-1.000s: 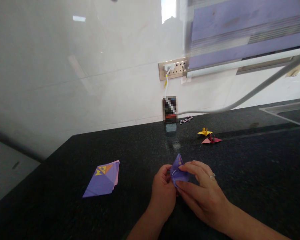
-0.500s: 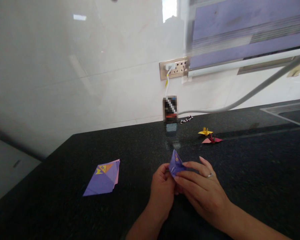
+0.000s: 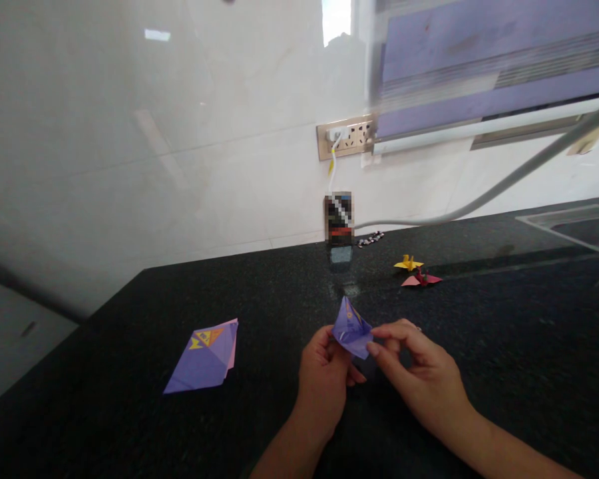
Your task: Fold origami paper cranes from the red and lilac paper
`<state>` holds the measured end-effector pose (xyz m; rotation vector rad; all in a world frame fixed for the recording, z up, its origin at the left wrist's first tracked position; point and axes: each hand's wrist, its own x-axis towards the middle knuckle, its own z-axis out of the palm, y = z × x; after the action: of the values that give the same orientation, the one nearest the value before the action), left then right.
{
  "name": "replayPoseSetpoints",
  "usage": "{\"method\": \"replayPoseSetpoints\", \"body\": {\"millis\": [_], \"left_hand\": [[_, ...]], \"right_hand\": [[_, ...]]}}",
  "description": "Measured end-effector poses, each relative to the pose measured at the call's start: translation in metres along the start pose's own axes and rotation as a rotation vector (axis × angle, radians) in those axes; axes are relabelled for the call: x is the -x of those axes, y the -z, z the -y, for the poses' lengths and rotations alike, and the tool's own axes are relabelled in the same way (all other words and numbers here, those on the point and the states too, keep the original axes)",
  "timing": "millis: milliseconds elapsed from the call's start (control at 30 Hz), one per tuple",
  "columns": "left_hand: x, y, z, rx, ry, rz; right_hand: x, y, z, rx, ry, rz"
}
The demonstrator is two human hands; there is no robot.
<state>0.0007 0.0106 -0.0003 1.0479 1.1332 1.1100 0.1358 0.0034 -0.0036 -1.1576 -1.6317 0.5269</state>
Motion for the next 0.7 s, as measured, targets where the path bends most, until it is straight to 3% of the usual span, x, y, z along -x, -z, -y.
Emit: {"method": "replayPoseSetpoints", "body": {"millis": [133,233,333,500,700], "left_hand": [[0.0,0.0,0.002,-0.038,-0.007,0.011],[0.002,-0.001,0.0,-0.061,-0.017,0.042],[0.003,-0.002,-0.001,-0.071,-0.04,0.076],[0.002,-0.003,0.001,-0.044,-0.012,0.075],[0.001,-0.003,0.001,0.012,0.073,0.063]], "right_hand": [[-0.006,-0.004,0.001,-0.362,-0.342,0.033],[-0.011,-0.003,0.006,-0.569,-0.452,0.124],[-0.013,-0.003,0.007,-0.625,-0.536,0.234],[-0.01,-0.008,0.001,-0.577,-0.566,0.269],[-0.006,-0.01,-0.004,-0.4,-0.463,0.266]]}}
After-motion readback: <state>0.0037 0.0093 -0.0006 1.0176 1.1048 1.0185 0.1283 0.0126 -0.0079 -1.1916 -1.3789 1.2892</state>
